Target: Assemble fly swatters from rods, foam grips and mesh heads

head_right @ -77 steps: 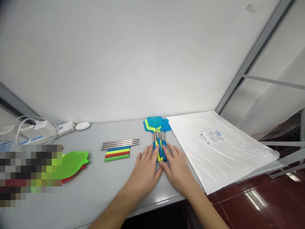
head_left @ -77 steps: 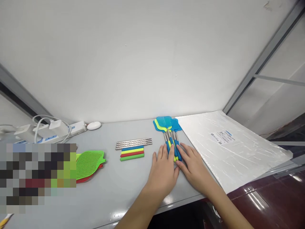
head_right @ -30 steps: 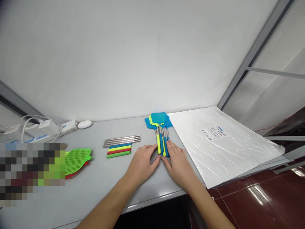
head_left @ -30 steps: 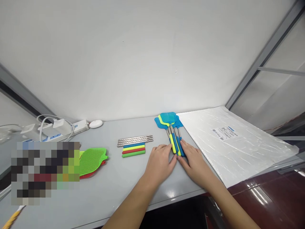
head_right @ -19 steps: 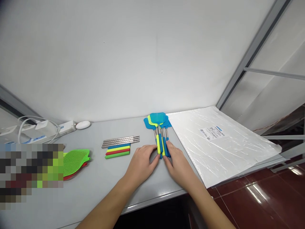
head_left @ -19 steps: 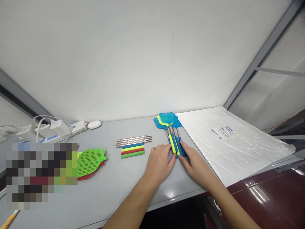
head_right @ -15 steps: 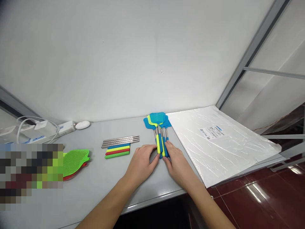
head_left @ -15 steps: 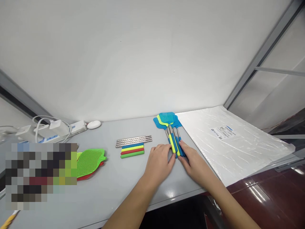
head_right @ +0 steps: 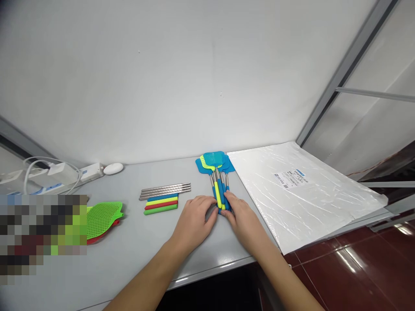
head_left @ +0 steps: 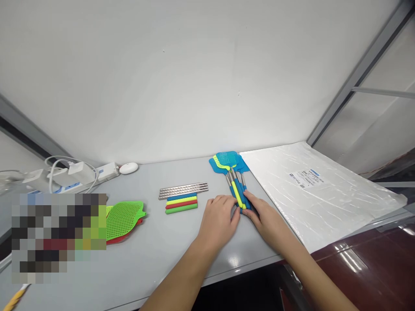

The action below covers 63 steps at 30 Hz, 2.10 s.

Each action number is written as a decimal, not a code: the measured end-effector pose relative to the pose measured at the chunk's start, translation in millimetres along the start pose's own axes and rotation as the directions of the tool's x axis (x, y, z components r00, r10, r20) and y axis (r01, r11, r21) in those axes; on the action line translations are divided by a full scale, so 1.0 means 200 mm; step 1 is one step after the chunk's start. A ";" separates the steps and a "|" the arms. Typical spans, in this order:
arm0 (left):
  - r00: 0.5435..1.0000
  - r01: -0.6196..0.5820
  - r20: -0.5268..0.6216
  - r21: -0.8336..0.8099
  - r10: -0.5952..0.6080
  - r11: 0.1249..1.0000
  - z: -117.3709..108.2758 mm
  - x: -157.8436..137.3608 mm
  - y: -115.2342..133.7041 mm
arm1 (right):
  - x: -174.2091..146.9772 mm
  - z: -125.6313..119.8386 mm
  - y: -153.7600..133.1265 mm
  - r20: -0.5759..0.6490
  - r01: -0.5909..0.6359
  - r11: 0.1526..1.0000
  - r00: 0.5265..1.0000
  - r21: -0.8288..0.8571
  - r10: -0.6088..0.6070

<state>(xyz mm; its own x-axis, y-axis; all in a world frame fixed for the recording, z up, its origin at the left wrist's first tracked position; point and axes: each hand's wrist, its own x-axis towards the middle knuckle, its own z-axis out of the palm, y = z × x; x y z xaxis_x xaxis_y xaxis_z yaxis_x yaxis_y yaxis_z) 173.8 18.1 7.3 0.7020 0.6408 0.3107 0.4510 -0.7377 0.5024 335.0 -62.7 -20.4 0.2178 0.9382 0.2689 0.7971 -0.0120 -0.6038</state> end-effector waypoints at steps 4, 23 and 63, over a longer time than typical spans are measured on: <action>1.000 0.013 -0.006 0.017 -0.012 1.000 0.00 0.00 0.00 | -0.01 0.01 0.00 -0.013 0.055 0.998 0.998 -0.023 -0.055; 0.993 0.086 -0.082 0.037 -0.083 0.996 -0.11 -0.09 -0.05 | 0.43 0.03 -0.37 0.092 0.338 0.905 0.941 -0.260 -0.325; 0.916 0.354 -0.109 -0.240 -0.387 0.904 -0.39 -0.58 -0.30 | 0.42 0.05 -0.22 0.063 0.593 0.728 0.788 -0.345 -0.612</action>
<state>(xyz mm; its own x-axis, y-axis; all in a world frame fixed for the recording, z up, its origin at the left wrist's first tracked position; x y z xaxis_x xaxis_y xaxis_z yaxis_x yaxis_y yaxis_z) 21.1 4.9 4.0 0.4082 0.8954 0.1778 0.5237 -0.3892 0.7578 311.9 19.6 21.8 -0.3518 0.7689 0.5338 0.9035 0.4280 -0.0210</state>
